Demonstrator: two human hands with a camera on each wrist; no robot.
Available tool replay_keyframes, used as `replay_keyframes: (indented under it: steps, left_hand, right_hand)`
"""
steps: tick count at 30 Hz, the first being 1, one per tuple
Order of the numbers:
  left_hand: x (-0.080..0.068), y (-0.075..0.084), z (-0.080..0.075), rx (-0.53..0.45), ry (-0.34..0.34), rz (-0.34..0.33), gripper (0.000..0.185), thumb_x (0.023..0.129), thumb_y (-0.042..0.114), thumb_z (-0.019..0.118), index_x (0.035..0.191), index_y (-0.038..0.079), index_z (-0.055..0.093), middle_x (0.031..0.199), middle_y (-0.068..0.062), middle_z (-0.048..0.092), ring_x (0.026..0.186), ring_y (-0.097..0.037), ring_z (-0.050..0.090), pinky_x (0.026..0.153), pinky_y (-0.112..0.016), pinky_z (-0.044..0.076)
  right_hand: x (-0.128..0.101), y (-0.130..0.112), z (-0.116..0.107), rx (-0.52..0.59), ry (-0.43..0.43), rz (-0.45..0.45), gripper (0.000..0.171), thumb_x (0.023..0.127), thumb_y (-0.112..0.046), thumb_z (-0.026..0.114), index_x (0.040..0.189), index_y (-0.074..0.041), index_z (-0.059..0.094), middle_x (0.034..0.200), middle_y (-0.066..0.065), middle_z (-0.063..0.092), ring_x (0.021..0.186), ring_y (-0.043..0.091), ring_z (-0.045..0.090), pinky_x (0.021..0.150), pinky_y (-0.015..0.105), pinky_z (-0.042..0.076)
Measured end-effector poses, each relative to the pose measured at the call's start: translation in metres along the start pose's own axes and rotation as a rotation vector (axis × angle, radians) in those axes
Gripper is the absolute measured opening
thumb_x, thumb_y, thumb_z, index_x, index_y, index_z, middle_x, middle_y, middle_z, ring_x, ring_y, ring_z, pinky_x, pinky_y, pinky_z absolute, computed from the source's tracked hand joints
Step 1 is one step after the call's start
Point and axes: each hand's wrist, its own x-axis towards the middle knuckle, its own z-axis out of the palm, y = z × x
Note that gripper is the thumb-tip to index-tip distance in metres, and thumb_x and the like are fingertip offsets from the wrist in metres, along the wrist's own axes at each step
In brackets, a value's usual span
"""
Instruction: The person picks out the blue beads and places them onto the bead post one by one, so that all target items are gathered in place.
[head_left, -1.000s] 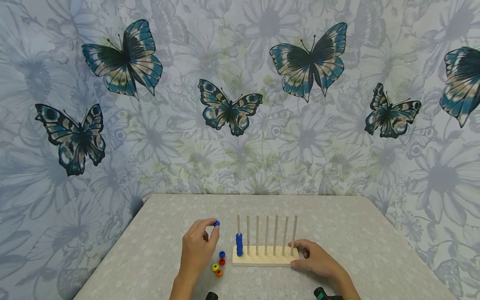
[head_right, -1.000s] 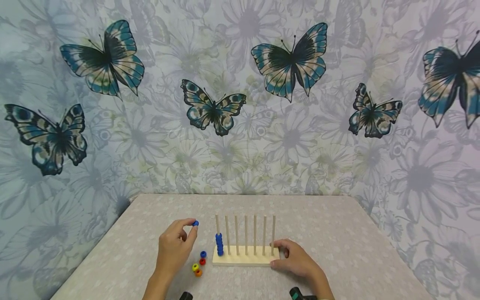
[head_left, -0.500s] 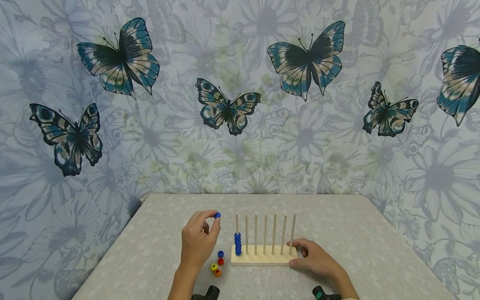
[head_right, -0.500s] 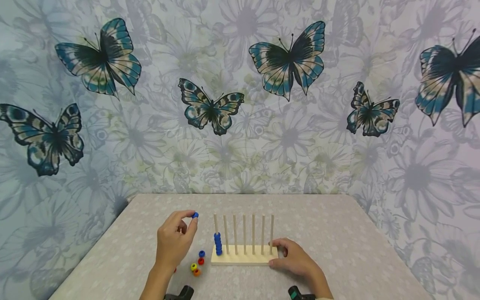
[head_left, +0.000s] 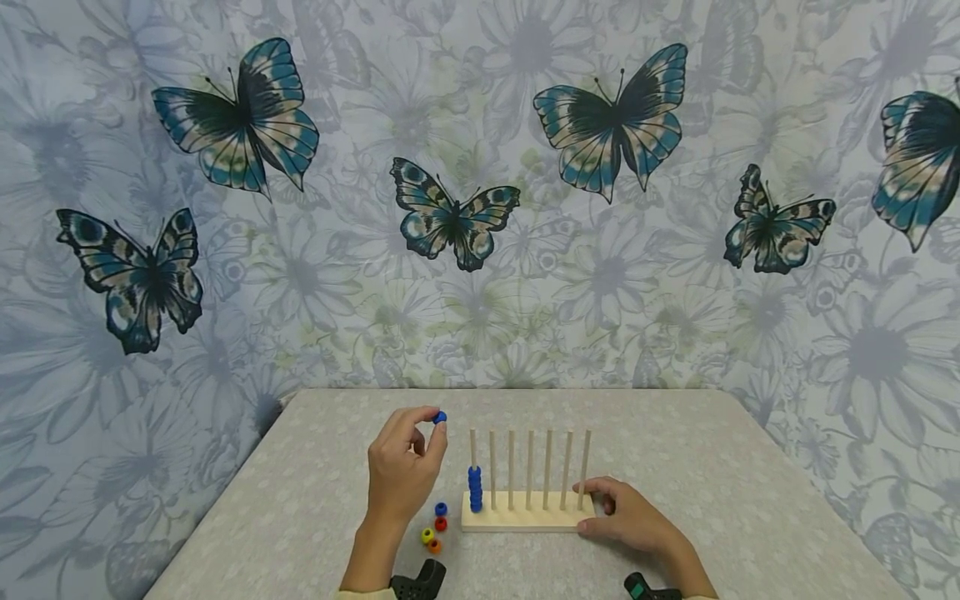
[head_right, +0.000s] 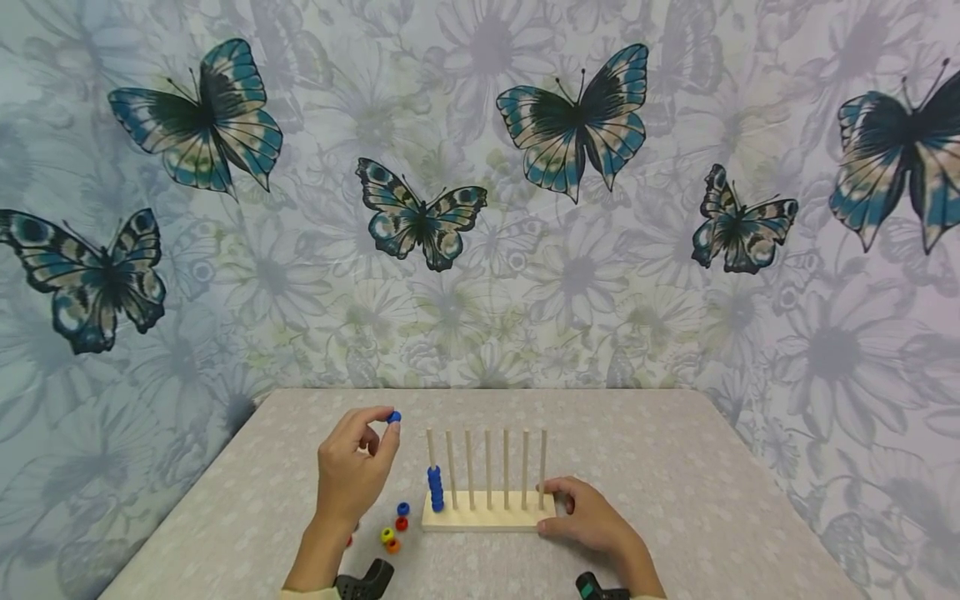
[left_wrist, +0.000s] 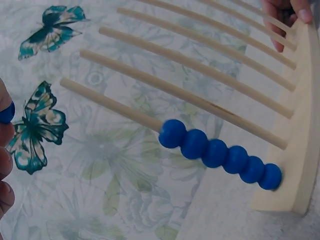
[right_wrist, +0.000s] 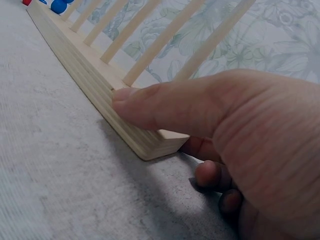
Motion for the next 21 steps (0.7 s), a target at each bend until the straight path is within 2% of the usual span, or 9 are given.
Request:
replay_keyframes:
  steps: [10, 15, 21]
  left_hand:
    - [0.013, 0.016, 0.008, -0.086, 0.066, 0.116, 0.021, 0.084, 0.007, 0.075, 0.105, 0.011, 0.074, 0.098, -0.001, 0.071, 0.054, -0.005, 0.045, 0.050, -0.013, 0.035]
    - [0.015, 0.020, 0.010, -0.088, 0.056, 0.117, 0.021, 0.085, 0.009, 0.075, 0.106, 0.011, 0.074, 0.100, -0.001, 0.071, 0.055, -0.005, 0.044, 0.051, -0.013, 0.035]
    - [0.015, 0.022, 0.011, -0.079, -0.001, 0.101, 0.021, 0.086, 0.010, 0.074, 0.107, 0.013, 0.073, 0.102, -0.001, 0.071, 0.057, -0.003, 0.044, 0.052, -0.012, 0.037]
  right_hand:
    - [0.001, 0.002, 0.000, -0.004, -0.003, 0.001, 0.055, 0.078, -0.029, 0.085, 0.128, -0.015, 0.066, 0.092, 0.007, 0.053, 0.078, 0.015, 0.041, 0.062, 0.026, 0.035]
    - [0.002, 0.002, -0.001, -0.014, 0.000, -0.002, 0.055, 0.078, -0.029, 0.086, 0.128, -0.015, 0.066, 0.089, 0.006, 0.051, 0.077, 0.015, 0.041, 0.062, 0.026, 0.034]
    - [0.001, 0.002, -0.001, -0.022, 0.004, -0.008, 0.056, 0.078, -0.029, 0.086, 0.128, -0.015, 0.066, 0.088, 0.006, 0.051, 0.076, 0.014, 0.041, 0.061, 0.025, 0.035]
